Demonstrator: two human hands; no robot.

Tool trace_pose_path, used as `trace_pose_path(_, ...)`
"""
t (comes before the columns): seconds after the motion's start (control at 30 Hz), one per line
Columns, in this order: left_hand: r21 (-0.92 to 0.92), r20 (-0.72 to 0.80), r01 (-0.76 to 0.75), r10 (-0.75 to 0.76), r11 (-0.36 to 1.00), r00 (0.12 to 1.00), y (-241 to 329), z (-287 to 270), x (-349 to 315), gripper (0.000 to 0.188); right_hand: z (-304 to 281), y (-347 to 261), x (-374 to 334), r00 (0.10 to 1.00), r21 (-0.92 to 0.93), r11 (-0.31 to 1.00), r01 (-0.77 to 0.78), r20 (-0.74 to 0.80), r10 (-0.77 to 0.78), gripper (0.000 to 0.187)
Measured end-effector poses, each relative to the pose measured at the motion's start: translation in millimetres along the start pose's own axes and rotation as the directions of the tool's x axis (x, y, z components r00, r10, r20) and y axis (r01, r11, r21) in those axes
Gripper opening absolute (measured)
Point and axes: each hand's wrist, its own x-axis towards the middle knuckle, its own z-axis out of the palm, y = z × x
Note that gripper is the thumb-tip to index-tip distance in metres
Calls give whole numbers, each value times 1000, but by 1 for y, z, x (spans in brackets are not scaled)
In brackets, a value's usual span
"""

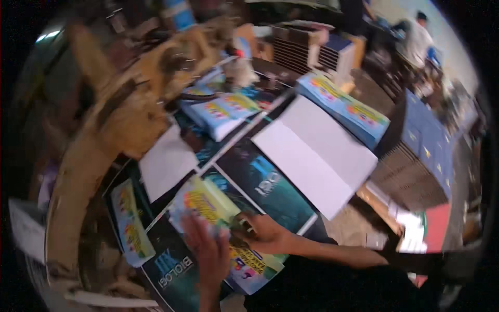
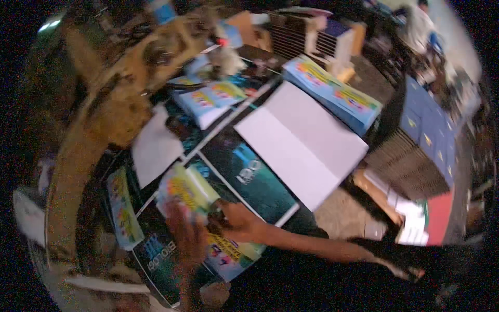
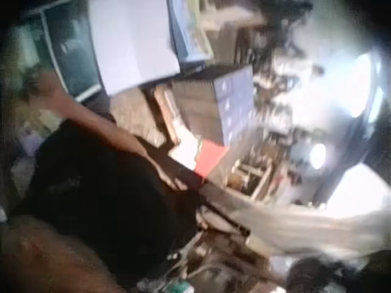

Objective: The person sorts through a stack of booklets on a table, checking individual pages before aligning and stacking them into a single pile.

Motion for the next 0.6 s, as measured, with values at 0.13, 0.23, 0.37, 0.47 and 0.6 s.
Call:
trace_pose_path(0.13,-8,-27,104,-104,995,994,19,-16,6,76,-22,18,48,755,-537,700,471,-165,-635,32)
trace_pose_path(0.23,-45,-122,170,-175,984,977,9,-4,-2,76,-90,-35,116,655,-569,686,454,-308,-689,55)
trace_pose_path(0.37,-75,-118,187,-195,979,974,18,-2,5,76,-206,-95,204,381,-861,390,327,-257,-888,77)
trace_pose_path(0.47,-119,-124,170,-185,978,975,20,3,7,74,-254,-150,242,360,-887,336,318,-215,-908,84)
trace_pose_path(0.6,-117,-128,189,-204,975,971,19,1,5,76,-290,-178,291,492,-973,139,185,-31,-870,98)
